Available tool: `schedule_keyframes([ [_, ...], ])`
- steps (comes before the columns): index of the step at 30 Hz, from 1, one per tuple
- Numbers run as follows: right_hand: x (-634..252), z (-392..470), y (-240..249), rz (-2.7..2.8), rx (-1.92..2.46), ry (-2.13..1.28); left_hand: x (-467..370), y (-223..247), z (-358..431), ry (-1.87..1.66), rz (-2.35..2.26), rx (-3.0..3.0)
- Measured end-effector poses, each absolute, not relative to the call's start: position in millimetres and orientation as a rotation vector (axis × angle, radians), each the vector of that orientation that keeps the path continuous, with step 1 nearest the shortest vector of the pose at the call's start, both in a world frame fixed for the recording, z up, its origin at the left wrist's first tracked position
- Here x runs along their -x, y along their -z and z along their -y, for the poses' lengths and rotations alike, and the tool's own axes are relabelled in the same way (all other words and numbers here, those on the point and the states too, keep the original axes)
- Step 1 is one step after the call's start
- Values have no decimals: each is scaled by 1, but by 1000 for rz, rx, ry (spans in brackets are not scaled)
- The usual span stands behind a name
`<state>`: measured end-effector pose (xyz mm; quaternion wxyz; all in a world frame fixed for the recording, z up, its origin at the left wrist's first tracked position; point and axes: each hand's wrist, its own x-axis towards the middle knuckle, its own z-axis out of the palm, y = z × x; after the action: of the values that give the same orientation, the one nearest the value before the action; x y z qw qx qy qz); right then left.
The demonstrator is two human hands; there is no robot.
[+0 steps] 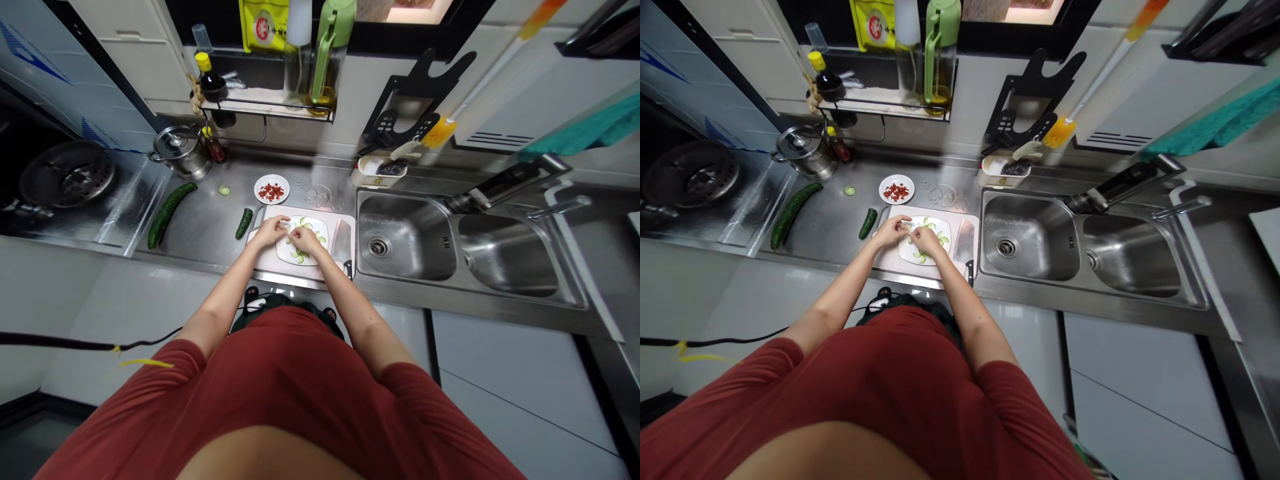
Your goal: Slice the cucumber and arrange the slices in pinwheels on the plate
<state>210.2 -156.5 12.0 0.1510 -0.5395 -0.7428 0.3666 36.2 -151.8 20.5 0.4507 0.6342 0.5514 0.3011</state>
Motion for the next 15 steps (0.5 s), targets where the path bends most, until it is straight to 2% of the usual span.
schedule_keyframes([
  [15, -196, 163, -7, 2297, 1821, -781, -43, -18, 151, -389, -1644, -1889],
])
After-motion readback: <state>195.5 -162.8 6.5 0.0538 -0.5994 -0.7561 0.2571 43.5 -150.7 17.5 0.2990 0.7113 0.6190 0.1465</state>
